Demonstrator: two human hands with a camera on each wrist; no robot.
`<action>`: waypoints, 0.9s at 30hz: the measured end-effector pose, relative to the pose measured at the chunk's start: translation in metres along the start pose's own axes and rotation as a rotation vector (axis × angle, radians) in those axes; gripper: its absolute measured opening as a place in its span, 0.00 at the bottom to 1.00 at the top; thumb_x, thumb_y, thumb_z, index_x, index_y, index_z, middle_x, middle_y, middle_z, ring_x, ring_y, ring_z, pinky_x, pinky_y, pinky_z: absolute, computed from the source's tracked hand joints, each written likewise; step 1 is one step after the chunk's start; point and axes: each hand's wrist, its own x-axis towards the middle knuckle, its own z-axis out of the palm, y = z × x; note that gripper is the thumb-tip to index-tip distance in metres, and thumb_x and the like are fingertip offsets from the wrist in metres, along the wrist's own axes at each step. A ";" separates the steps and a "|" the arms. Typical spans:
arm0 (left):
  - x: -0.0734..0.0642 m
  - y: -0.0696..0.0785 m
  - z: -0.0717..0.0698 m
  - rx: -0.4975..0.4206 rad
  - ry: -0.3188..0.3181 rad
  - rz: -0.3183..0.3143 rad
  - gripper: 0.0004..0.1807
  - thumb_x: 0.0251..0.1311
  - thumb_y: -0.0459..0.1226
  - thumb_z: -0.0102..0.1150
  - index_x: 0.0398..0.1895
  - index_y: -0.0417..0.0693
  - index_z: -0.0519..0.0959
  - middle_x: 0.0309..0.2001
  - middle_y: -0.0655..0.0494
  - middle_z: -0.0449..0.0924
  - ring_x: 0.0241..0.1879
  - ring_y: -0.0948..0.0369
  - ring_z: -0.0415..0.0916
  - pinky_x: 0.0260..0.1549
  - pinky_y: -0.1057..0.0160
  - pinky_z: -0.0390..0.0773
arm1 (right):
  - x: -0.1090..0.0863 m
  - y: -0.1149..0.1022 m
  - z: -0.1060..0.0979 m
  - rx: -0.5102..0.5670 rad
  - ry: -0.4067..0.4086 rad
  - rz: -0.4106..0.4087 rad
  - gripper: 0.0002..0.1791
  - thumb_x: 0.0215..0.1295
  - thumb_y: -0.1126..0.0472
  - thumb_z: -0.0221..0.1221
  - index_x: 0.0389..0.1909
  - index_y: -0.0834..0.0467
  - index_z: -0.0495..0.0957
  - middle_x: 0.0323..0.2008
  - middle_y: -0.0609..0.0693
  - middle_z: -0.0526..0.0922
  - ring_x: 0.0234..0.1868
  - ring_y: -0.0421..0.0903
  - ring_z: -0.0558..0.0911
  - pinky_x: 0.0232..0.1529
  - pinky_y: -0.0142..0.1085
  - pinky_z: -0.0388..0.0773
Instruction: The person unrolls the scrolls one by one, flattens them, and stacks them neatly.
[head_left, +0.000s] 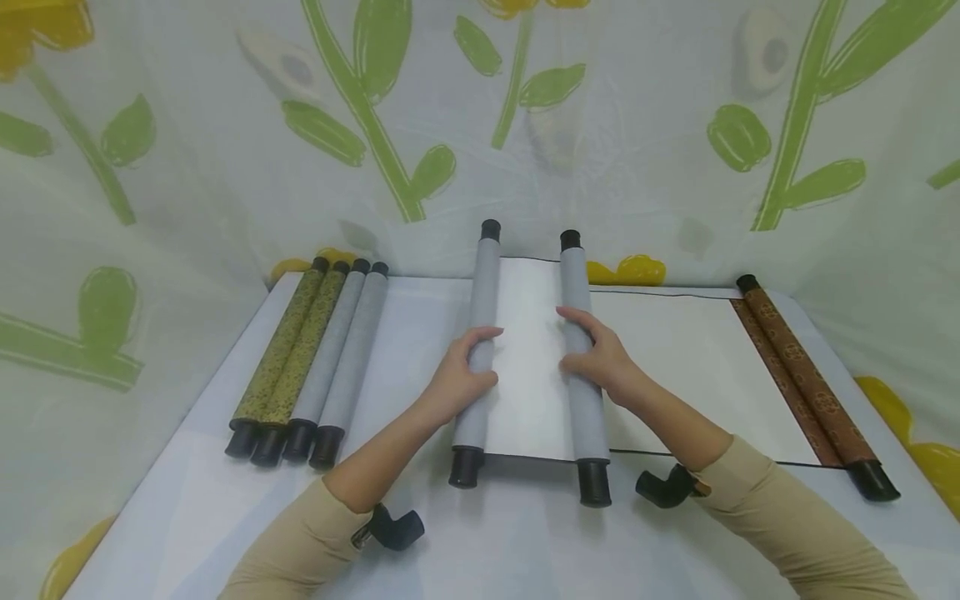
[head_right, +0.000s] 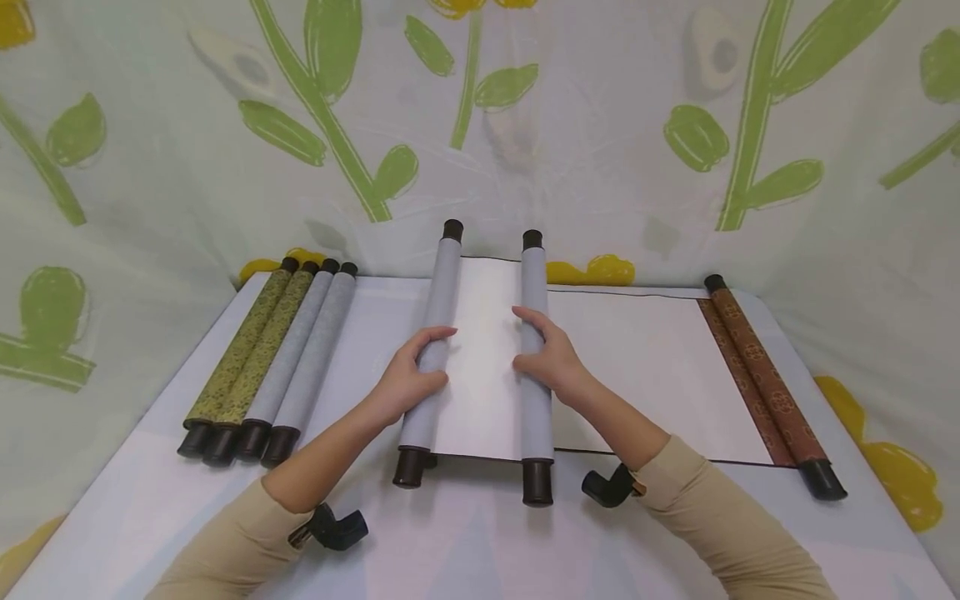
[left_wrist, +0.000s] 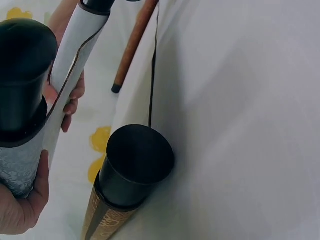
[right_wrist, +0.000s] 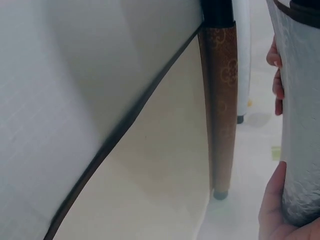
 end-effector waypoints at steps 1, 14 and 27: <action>0.000 0.000 0.000 0.000 0.003 0.002 0.35 0.45 0.27 0.51 0.61 0.60 0.71 0.66 0.46 0.61 0.60 0.49 0.60 0.49 0.45 0.66 | 0.000 0.000 -0.001 0.000 -0.004 0.005 0.43 0.51 0.72 0.56 0.71 0.46 0.58 0.72 0.61 0.47 0.62 0.63 0.59 0.53 0.60 0.66; 0.002 -0.002 0.002 0.037 0.030 -0.025 0.28 0.52 0.34 0.61 0.60 0.57 0.72 0.64 0.44 0.61 0.62 0.48 0.59 0.57 0.42 0.62 | -0.004 0.007 -0.015 0.002 0.039 -0.019 0.42 0.54 0.69 0.60 0.71 0.51 0.58 0.72 0.61 0.48 0.64 0.63 0.56 0.55 0.60 0.63; 0.001 0.002 -0.001 0.099 0.036 0.000 0.37 0.45 0.26 0.53 0.63 0.57 0.69 0.63 0.40 0.61 0.60 0.47 0.61 0.54 0.42 0.64 | -0.009 0.008 -0.019 -0.055 0.073 -0.037 0.43 0.51 0.73 0.57 0.71 0.51 0.58 0.73 0.61 0.48 0.64 0.63 0.56 0.55 0.61 0.63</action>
